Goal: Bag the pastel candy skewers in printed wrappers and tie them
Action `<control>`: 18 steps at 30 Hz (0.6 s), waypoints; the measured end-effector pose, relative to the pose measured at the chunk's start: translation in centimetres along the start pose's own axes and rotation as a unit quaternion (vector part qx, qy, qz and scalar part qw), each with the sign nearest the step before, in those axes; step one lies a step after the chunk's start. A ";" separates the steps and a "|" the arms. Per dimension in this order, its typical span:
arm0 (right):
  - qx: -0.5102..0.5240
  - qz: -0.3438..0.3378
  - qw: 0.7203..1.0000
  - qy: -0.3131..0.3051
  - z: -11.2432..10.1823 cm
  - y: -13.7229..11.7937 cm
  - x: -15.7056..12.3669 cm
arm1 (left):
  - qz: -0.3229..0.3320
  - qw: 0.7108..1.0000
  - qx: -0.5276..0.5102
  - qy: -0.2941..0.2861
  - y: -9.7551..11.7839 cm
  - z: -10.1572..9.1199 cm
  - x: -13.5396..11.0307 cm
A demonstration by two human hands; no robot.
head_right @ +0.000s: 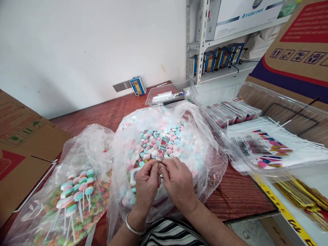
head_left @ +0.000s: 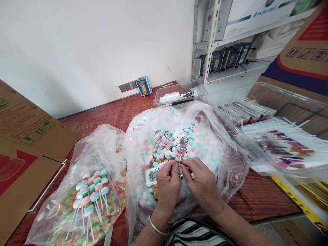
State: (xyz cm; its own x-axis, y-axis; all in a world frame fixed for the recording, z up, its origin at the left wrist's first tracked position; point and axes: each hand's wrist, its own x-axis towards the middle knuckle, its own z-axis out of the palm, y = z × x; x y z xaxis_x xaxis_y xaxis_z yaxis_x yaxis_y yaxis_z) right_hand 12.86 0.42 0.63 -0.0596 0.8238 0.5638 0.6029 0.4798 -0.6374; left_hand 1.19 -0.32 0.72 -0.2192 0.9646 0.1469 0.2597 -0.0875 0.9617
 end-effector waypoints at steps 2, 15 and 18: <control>-0.047 -0.022 0.999 0.008 0.0 -0.2 0.0 | -0.014 1.000 -0.022 0.000 0.1 0.0 -0.1; 0.349 0.194 0.889 -0.222 -2.7 -0.6 1.4 | 0.117 0.976 -0.156 -0.102 2.0 -3.0 1.0; 0.209 0.149 0.960 -0.113 -4.3 -0.2 2.3 | 0.170 0.976 -0.089 -0.101 4.3 -4.9 0.5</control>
State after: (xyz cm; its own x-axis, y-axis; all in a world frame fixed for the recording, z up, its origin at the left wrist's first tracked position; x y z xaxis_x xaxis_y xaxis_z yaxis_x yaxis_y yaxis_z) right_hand 16.02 0.90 4.32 -0.1330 0.9651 0.2258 0.2514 0.2532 -0.9342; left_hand -2.41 -1.44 6.11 0.0463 0.8998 0.4338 0.1134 -0.4362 0.8927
